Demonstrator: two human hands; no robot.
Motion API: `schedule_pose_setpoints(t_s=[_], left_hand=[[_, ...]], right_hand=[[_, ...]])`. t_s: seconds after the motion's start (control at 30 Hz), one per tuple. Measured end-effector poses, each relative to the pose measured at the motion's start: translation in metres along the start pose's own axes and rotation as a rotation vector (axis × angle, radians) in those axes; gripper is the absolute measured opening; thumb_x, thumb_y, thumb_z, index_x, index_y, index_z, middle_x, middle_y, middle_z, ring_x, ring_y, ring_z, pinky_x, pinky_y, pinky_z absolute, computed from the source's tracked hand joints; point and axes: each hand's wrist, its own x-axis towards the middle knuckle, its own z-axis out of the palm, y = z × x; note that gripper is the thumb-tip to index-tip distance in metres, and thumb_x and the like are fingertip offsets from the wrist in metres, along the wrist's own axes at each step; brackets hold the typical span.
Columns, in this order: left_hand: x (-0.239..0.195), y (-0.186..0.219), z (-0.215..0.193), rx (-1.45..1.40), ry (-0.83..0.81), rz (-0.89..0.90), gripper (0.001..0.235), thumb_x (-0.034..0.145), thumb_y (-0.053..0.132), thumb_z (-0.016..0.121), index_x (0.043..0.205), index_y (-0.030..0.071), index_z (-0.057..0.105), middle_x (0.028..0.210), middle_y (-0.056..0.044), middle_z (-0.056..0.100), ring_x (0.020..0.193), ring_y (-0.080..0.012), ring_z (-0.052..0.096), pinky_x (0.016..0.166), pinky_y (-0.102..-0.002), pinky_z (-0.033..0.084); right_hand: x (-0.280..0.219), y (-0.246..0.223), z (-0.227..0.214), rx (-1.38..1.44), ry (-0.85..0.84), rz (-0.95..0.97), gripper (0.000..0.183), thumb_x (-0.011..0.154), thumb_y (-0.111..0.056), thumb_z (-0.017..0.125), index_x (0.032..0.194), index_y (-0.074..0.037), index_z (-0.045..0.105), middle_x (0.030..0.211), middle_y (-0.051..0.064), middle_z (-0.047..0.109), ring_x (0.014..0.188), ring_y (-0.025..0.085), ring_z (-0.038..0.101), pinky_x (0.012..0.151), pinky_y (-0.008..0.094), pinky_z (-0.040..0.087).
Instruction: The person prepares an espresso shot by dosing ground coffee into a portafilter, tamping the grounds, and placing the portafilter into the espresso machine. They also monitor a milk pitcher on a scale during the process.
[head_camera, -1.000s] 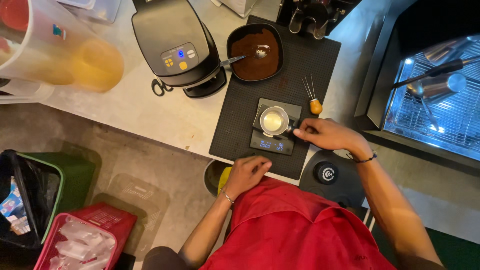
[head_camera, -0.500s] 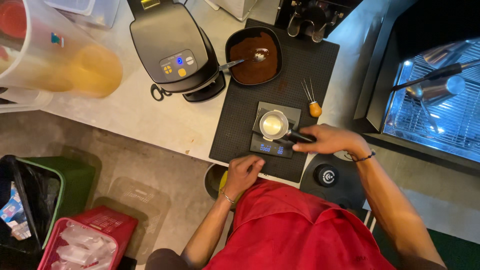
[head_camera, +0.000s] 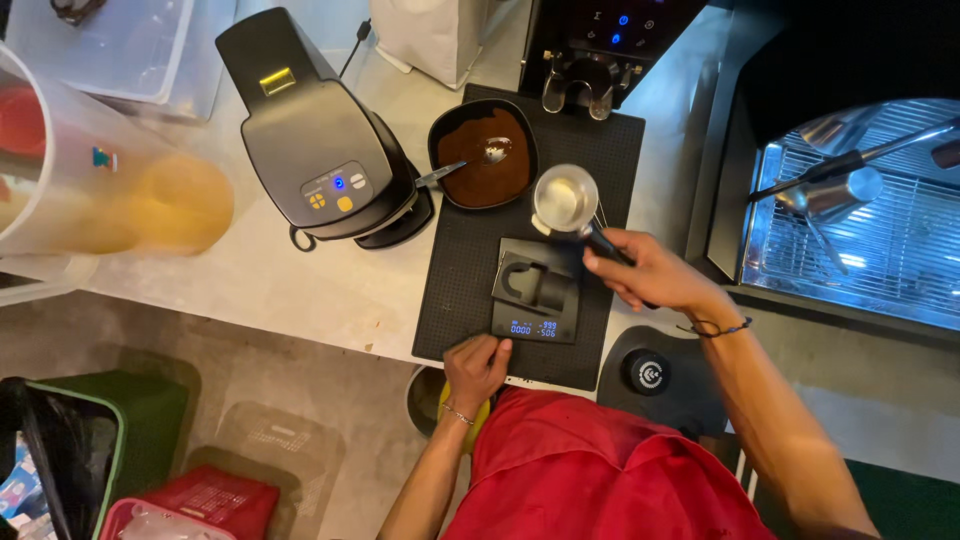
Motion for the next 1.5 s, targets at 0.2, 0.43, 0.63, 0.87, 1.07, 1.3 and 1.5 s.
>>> schedule_pose_setpoints(t_s=[0.2, 0.43, 0.63, 0.87, 1.07, 1.3, 1.5], left_hand=[[-0.004, -0.003, 0.002, 0.021, -0.008, 0.013, 0.044, 0.089, 0.028, 0.058, 0.052, 0.016, 0.038, 0.044, -0.003, 0.033, 0.038, -0.0248, 0.047, 0.036, -0.028, 0.041], [0.001, 0.001, 0.001, 0.001, 0.002, 0.013, 0.043, 0.089, 0.031, 0.058, 0.052, 0.016, 0.041, 0.043, -0.002, 0.033, 0.036, -0.0235, 0.047, 0.036, -0.026, 0.041], [0.004, 0.003, -0.001, -0.017, 0.000, 0.000, 0.040, 0.089, 0.030, 0.056, 0.054, 0.016, 0.044, 0.043, -0.003, 0.036, 0.037, -0.0239, 0.049, 0.037, -0.027, 0.042], [0.004, 0.002, 0.000, -0.009, -0.004, -0.006, 0.039, 0.087, 0.033, 0.059, 0.055, 0.017, 0.045, 0.043, -0.002, 0.035, 0.037, -0.0232, 0.048, 0.039, -0.027, 0.043], [0.003, -0.001, 0.002, -0.014, 0.003, 0.005, 0.039, 0.087, 0.033, 0.059, 0.055, 0.017, 0.046, 0.042, -0.001, 0.033, 0.036, -0.0221, 0.047, 0.038, -0.026, 0.042], [0.004, 0.002, 0.000, -0.016, 0.002, -0.002, 0.038, 0.087, 0.033, 0.060, 0.055, 0.017, 0.046, 0.043, -0.002, 0.034, 0.037, -0.0231, 0.048, 0.038, -0.027, 0.043], [0.006, 0.003, -0.001, -0.016, 0.007, 0.011, 0.037, 0.088, 0.031, 0.058, 0.056, 0.017, 0.045, 0.043, -0.002, 0.033, 0.037, -0.0227, 0.047, 0.038, -0.027, 0.042]], right_hand=[[0.067, 0.020, 0.006, 0.182, 0.377, -0.042, 0.015, 0.096, -0.018, 0.052, 0.095, -0.003, 0.050, 0.053, 0.006, 0.041, 0.034, 0.016, 0.044, 0.028, 0.032, 0.044], [0.111, 0.018, 0.018, 0.305, 0.462, -0.033, 0.020, 0.097, -0.025, 0.048, 0.095, -0.005, 0.045, 0.055, 0.005, 0.041, 0.036, 0.016, 0.047, 0.028, 0.034, 0.048], [0.117, 0.020, 0.032, 0.405, 0.514, -0.078, 0.026, 0.100, -0.033, 0.038, 0.095, -0.007, 0.042, 0.057, 0.005, 0.040, 0.038, 0.016, 0.046, 0.028, 0.033, 0.047], [0.119, 0.015, 0.030, 0.419, 0.527, -0.072, 0.027, 0.100, -0.033, 0.037, 0.096, -0.007, 0.041, 0.057, 0.005, 0.040, 0.038, 0.017, 0.047, 0.026, 0.033, 0.046], [0.135, 0.008, 0.016, 0.416, 0.518, -0.073, 0.029, 0.100, -0.035, 0.037, 0.096, -0.008, 0.043, 0.056, 0.005, 0.041, 0.037, 0.017, 0.046, 0.025, 0.033, 0.044], [0.139, 0.011, 0.019, 0.419, 0.522, -0.093, 0.028, 0.100, -0.034, 0.037, 0.096, -0.007, 0.043, 0.057, 0.006, 0.042, 0.038, 0.017, 0.047, 0.026, 0.033, 0.044], [0.146, 0.024, 0.012, 0.444, 0.502, -0.107, 0.030, 0.100, -0.035, 0.039, 0.098, -0.006, 0.044, 0.057, 0.007, 0.044, 0.041, 0.019, 0.051, 0.033, 0.035, 0.052]])
